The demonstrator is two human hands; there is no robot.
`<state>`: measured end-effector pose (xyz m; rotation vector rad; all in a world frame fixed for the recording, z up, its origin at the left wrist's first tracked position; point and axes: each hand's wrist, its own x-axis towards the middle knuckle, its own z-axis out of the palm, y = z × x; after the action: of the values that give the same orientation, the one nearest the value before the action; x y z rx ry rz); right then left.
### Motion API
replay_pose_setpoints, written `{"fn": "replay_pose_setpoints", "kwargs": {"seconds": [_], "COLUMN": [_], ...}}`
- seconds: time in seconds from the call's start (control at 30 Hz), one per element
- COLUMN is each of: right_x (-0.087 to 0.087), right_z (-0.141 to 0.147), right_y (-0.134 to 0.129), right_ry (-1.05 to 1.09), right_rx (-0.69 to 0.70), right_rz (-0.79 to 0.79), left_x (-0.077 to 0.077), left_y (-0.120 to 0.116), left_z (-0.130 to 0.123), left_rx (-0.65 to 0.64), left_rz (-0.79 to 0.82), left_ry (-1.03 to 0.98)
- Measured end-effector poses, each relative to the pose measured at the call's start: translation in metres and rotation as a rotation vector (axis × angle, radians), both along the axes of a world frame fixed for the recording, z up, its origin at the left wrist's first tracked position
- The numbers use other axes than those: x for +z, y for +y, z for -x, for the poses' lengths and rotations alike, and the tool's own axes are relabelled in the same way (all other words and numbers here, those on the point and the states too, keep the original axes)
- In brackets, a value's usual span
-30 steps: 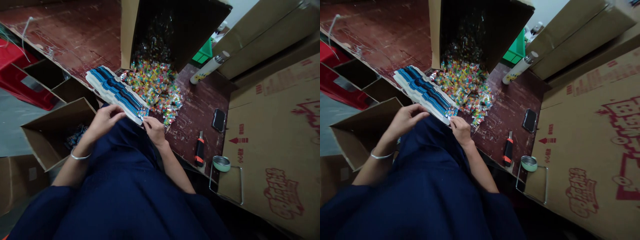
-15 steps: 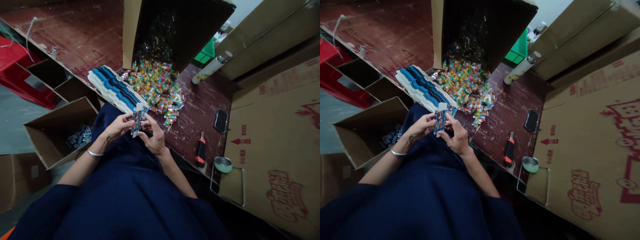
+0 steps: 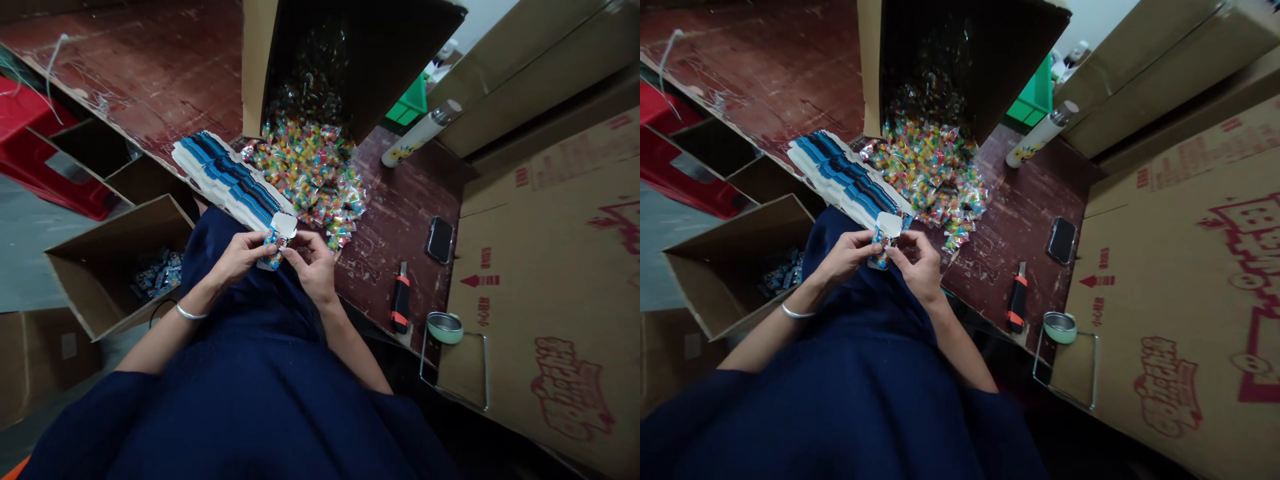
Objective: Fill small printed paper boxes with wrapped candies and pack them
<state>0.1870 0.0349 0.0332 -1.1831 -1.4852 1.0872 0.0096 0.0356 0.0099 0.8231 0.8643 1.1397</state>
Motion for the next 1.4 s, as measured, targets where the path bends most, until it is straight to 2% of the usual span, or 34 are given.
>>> {"fn": "replay_pose_setpoints", "kwargs": {"seconds": [0.07,0.2,0.27,0.37,0.5,0.67,0.77,0.83,0.93,1.1,1.27,1.4], "right_x": [-0.007,-0.015,-0.017,-0.019,-0.021,-0.016,-0.014,-0.013,-0.01,0.003,0.013,0.013], "right_z": [0.006,0.014,0.016,0.017,0.011,0.002,0.003,0.006,0.009,0.004,-0.007,-0.011], "right_y": [-0.003,-0.004,-0.002,0.001,0.002,0.006,0.007,0.007,0.008,0.015,0.022,0.026], "right_ry": [0.002,0.011,0.047,0.069,-0.067,-0.17,-0.137,-0.026,0.106,0.091,0.108,0.121], "right_rx": [-0.015,-0.141,-0.169,-0.187,-0.171,-0.152,-0.151,-0.159,-0.133,0.032,0.052,0.053], "right_rz": [0.034,-0.009,-0.041,-0.128,-0.248,-0.335,-0.348,-0.324,-0.239,-0.086,0.073,0.138], "left_x": [-0.002,-0.002,0.0,0.002,0.0,-0.003,-0.001,0.0,0.002,0.003,0.004,0.006], "left_y": [-0.002,-0.009,-0.012,-0.014,-0.013,-0.011,-0.01,-0.009,-0.009,-0.009,-0.008,-0.007], "left_z": [-0.007,-0.017,-0.018,-0.015,-0.01,-0.009,-0.011,-0.012,-0.012,-0.006,0.002,0.006], "left_rx": [0.105,0.327,0.366,0.238,0.078,0.016,0.045,0.085,0.075,0.064,-0.008,-0.096], "left_rz": [-0.022,-0.121,-0.176,-0.208,-0.21,-0.205,-0.225,-0.236,-0.209,-0.232,-0.323,-0.344], "left_ry": [0.019,0.093,0.145,0.201,0.183,0.186,0.165,0.126,0.071,0.143,0.215,0.215]}}
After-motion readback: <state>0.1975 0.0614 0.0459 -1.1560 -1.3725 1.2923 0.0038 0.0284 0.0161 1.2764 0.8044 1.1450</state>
